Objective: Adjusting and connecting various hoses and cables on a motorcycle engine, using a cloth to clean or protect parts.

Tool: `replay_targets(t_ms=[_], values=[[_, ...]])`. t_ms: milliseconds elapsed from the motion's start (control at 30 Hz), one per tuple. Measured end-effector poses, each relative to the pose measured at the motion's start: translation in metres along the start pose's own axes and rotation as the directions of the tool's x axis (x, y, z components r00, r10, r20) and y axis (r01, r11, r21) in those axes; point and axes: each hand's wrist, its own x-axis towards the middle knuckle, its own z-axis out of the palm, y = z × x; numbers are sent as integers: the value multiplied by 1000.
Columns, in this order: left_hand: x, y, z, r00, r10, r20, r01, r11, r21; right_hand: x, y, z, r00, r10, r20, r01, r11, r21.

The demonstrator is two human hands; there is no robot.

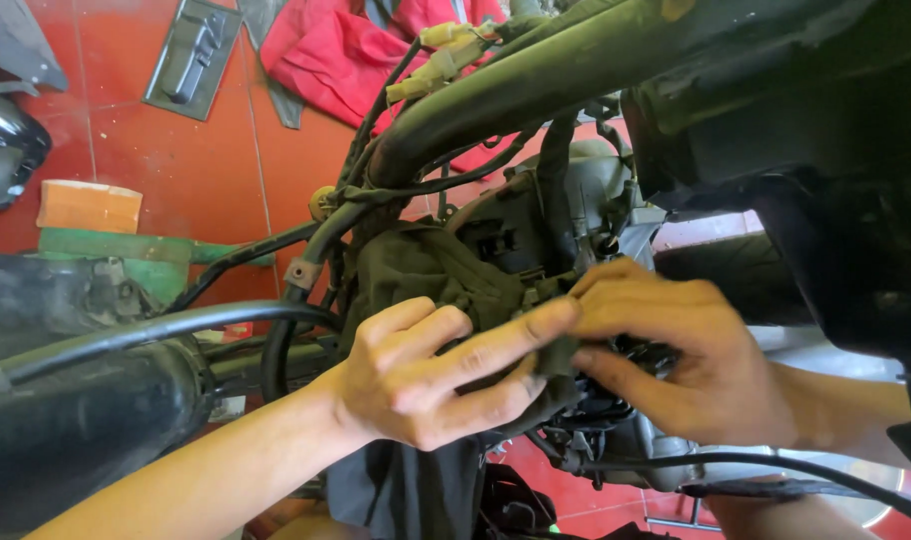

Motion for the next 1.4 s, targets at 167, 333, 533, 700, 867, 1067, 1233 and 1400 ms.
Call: replay_targets(t_ms=[167,333,533,700,867,1067,1233,1400], values=[[0,1,-1,998,-34,-53,32,999,-39,-7,5,-3,990,-62,-128,45,990,-135],[24,9,-10,977,-212,-35,200,955,-221,-10,10,-8,984,-116,-137,75,958,-277],[55,23,-15,815,-538,215,577,728,-369,-17,22,-9,972,-229,-61,189,904,-384],[54,23,-5,833,-524,175,553,788,-271,-24,32,-11,969,-233,-84,203,940,-274],[47,23,2,835,-508,210,543,820,-179,-27,35,-2,964,-170,-207,117,963,-244],[32,25,11,914,-389,114,391,920,10,-27,42,4,977,8,-212,-39,989,-144],[30,27,11,952,-296,79,293,955,42,-30,48,4,989,-4,-150,-9,996,-86],[27,27,8,977,-210,25,207,975,85,-28,59,8,953,-291,-85,262,932,-250]])
